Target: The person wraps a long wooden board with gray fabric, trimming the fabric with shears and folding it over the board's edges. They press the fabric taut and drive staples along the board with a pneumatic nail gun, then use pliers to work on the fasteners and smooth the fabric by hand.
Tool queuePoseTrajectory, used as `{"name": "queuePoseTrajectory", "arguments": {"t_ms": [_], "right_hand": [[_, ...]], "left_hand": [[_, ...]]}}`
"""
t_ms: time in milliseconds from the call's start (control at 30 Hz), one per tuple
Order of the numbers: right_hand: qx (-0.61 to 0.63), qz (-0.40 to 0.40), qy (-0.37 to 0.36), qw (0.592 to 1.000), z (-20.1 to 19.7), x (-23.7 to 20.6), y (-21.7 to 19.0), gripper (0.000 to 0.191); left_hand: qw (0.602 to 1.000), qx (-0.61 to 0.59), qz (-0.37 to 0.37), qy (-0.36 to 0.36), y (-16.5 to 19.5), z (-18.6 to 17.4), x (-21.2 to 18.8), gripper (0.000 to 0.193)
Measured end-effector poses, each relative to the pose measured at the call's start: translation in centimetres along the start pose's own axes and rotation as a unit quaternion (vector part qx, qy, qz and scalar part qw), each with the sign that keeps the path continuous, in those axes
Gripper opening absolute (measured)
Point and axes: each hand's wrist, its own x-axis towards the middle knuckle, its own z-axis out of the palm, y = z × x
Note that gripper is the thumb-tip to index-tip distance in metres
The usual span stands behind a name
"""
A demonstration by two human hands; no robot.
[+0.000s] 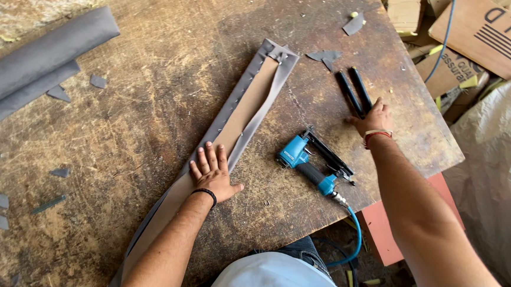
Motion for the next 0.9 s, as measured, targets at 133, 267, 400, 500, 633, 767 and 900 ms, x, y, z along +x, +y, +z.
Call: {"name": "queuePoseTrajectory", "arguments": {"t_ms": [133, 267, 400, 500, 633, 767, 900], "right_hand": [[-0.054, -0.004, -0.144, 0.988, -1.1, 1.0, -2.0, 0.058], [0.039, -0.04, -0.227, 0.972, -2.0, -0.5, -7.9, 0.034], [0.35, 0.016, -0.257, 0.901, -0.4, -3.0, -15.2, 0.023], [0.531, -0.108, -0.283, 0.791, 1.0, -4.5, -20.1, 0.029], [0.663, -0.154, -0.362, 0.636, 2.9, -6.1, -25.7, 0.046], [0.674, -0.211, -0.372, 0.602, 5.0, -7.6, -29.2, 0.065], [0.656, -0.246, -0.35, 0.622, 6.6, -8.7, -30.0, 0.067]], "left_hand": [[1.0, -0.019, 0.008, -0.006, -0.4, -0.4, 0.3, 0.136], [0.999, -0.03, 0.012, -0.01, -1.0, -0.5, 0.6, 0.136], [0.999, -0.035, 0.02, -0.029, -1.4, -0.7, 1.0, 0.134], [0.998, -0.043, 0.024, -0.029, -1.7, -0.9, 1.0, 0.132], [0.997, -0.055, 0.037, -0.032, -2.1, -1.4, 0.8, 0.132], [0.998, -0.049, 0.037, -0.035, -2.4, -1.6, 1.0, 0.132], [0.997, -0.051, 0.044, -0.033, -2.6, -1.4, 1.3, 0.132]]}}
